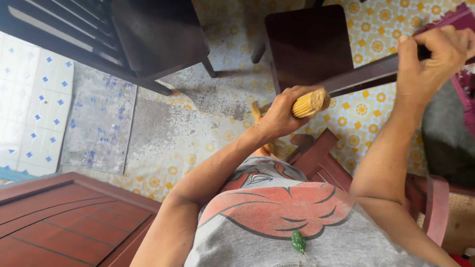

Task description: The person sweeps the floor in several areas by hand using a small broom, moving chairs and reaching under a table, a desk, and a shoe rack.

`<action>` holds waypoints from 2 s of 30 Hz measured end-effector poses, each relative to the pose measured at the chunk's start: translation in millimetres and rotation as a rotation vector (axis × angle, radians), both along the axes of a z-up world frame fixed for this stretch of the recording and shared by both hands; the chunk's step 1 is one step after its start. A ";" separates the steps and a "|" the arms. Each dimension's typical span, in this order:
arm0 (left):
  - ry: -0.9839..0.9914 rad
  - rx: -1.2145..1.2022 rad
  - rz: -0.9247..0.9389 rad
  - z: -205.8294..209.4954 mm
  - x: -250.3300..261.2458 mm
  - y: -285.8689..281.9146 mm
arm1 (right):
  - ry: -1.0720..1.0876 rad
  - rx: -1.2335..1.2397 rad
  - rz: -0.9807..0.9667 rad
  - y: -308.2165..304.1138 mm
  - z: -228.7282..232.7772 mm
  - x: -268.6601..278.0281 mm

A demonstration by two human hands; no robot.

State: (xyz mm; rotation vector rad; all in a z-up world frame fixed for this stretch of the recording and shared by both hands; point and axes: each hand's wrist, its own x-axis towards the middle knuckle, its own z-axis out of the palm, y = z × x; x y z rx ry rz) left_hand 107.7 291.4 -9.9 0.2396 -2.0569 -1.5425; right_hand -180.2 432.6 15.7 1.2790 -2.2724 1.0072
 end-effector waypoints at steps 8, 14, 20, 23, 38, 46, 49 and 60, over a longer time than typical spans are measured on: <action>-0.025 0.018 -0.084 17.3 -2.6 -29.2 | 0.089 0.106 0.107 -7.9 7.6 81.1; 0.005 -0.094 -0.187 11.3 26.2 -89.4 | 0.061 0.163 0.008 -28.6 39.3 131.5; -0.100 -0.385 -0.398 -38.7 50.5 -156.2 | -0.520 0.153 -0.185 -88.9 11.9 250.2; -0.314 -0.825 -0.511 -83.2 46.7 -182.9 | -1.270 0.177 -0.023 -147.5 -42.0 274.1; -0.480 -0.682 0.219 -293.1 7.6 -347.3 | -1.429 -0.111 -0.197 -358.5 -336.5 147.2; -0.292 -0.169 0.398 -366.0 -13.8 -380.8 | -1.411 -0.136 -0.244 -591.3 -513.0 47.9; -0.224 -0.035 0.494 -389.3 -9.8 -393.7 | -1.354 0.100 -0.070 -642.2 -525.0 74.4; -0.258 0.095 0.293 -418.5 -30.2 -383.4 | -1.628 -0.443 0.014 -444.3 -498.8 189.5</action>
